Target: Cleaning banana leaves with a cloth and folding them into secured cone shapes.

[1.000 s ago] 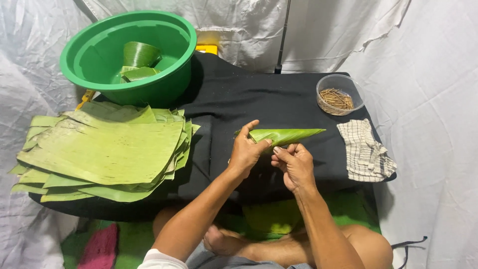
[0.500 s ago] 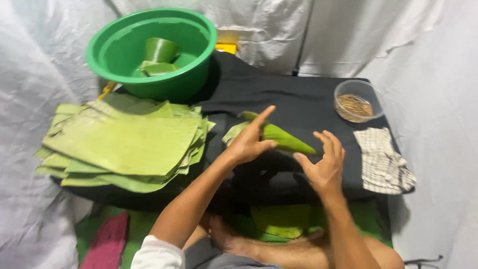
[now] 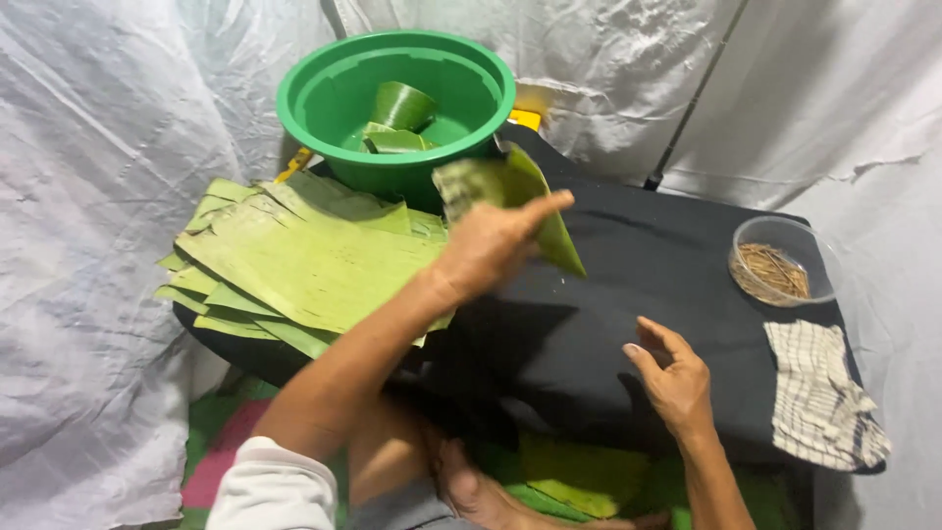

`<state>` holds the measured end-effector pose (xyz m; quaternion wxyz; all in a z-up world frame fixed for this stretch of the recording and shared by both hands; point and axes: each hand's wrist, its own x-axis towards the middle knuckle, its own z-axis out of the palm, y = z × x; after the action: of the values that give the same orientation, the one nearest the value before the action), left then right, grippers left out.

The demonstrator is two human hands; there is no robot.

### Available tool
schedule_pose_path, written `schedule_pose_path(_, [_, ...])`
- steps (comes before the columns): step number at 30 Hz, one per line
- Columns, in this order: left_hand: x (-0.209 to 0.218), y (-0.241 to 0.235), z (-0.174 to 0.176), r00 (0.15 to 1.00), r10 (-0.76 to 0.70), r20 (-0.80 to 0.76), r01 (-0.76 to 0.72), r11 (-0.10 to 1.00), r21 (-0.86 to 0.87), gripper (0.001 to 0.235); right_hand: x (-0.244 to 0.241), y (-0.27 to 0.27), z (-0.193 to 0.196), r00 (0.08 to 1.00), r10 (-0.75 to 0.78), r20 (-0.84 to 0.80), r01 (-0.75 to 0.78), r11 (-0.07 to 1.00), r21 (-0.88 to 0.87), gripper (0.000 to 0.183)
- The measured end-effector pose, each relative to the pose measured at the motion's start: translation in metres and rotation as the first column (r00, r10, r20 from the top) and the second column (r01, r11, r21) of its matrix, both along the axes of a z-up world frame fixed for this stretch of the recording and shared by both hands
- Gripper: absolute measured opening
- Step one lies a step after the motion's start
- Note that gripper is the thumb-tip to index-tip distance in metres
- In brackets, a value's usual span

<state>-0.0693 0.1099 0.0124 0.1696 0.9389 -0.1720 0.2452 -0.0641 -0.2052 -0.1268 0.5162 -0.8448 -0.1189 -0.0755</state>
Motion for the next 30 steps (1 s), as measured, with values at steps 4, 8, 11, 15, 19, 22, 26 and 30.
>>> schedule_pose_path(4, [0.014, 0.054, 0.038, 0.91, 0.16, 0.382, -0.259, 0.94, 0.223, 0.056, -0.008, 0.013, 0.02, 0.985, -0.076, -0.157, 0.072, 0.997, -0.028, 0.042])
schedule_pose_path(8, [0.023, 0.115, 0.056, 0.796, 0.271, 0.541, -0.469, 0.841, 0.269, 0.061, -0.012, 0.019, 0.011, 0.984, -0.135, -0.112, 0.123, 0.986, -0.111, 0.036])
schedule_pose_path(11, [0.029, 0.151, 0.059, 0.763, 0.308, 0.569, -0.5, 0.839, 0.215, 0.065, -0.014, 0.026, 0.017, 0.968, -0.159, -0.194, 0.139, 0.984, -0.111, 0.036])
schedule_pose_path(15, [0.024, 0.164, 0.059, 0.824, 0.33, 0.46, -0.341, 0.938, -0.063, 0.07, -0.01, 0.049, 0.044, 0.956, -0.152, -0.252, 0.128, 0.986, -0.109, 0.038])
schedule_pose_path(19, [0.019, 0.136, 0.043, 0.898, 0.263, 0.352, -0.255, 0.964, -0.072, 0.079, 0.027, 0.105, 0.083, 0.963, 0.075, 0.26, -0.043, 0.991, -0.129, 0.053])
schedule_pose_path(22, [0.007, 0.118, 0.035, 0.972, 0.158, 0.175, -0.149, 0.987, -0.063, 0.082, 0.052, 0.156, 0.112, 0.943, 0.288, -0.167, -0.22, 0.915, 0.338, 0.085])
schedule_pose_path(26, [0.001, 0.114, 0.034, 0.998, 0.051, 0.031, -0.043, 0.974, -0.223, 0.079, 0.078, 0.187, 0.095, 0.881, 0.445, -0.163, -0.284, 0.772, 0.569, 0.044])
schedule_pose_path(30, [0.009, 0.132, 0.026, 0.985, 0.036, 0.169, -0.002, 0.98, -0.198, 0.079, 0.079, 0.22, 0.116, 0.788, 0.58, -0.207, -0.468, 0.783, 0.41, 0.057])
